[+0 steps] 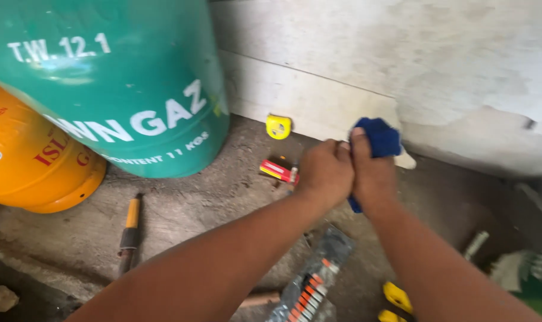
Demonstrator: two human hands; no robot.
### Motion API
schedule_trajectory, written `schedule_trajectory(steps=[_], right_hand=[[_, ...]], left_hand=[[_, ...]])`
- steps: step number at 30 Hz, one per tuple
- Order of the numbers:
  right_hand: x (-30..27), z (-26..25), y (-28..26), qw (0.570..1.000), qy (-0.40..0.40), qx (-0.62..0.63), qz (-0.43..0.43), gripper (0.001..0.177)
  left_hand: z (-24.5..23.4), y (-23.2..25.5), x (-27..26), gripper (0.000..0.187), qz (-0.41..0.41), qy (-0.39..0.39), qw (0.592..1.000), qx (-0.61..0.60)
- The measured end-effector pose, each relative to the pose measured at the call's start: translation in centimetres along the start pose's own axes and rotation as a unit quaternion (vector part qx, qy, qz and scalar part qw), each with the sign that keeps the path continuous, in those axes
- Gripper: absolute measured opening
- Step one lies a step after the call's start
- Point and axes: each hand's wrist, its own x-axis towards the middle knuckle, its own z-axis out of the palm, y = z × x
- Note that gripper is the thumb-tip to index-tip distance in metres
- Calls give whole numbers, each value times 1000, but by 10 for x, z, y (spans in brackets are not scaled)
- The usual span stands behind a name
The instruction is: Cleaning and organizing various hand tools using an air blower and a cloth.
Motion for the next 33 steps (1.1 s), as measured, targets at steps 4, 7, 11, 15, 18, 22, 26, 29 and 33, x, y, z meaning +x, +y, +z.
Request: schedule_trajectory(steps=[4,7,11,15,18,22,26,29,33], right_hand=[[-3,-76,-1,979,36,-140,143,64],[-9,-117,11,965,100,-148,192,65],[-18,-154,23,949,162,-80,258,62],[-32,-180,25,943,139,-76,292,64],[-39,-201,41,967,78,-41,239,60],[-39,-232,61,975,102,-51,192,59],[-69,-252,17,997,-10,-34,68,60],[-93,-240,27,986,-150,-64,21,49],[-111,-243,17,961,-199,-171,-86,46]], left_hand=[[28,37,-41,35,48,-41,998,-15],[53,59,-66,37,36,-73,996,-39],[81,88,-86,42,-7,-99,993,-57],[119,91,-96,49,-42,-112,993,2],[132,79,-95,53,-73,-105,991,40],[108,79,-103,54,-138,-155,978,33],[101,66,-103,61,-167,-207,964,-13],[94,79,-106,66,-177,-196,962,-66],[70,140,-131,71,-209,-192,952,-119]])
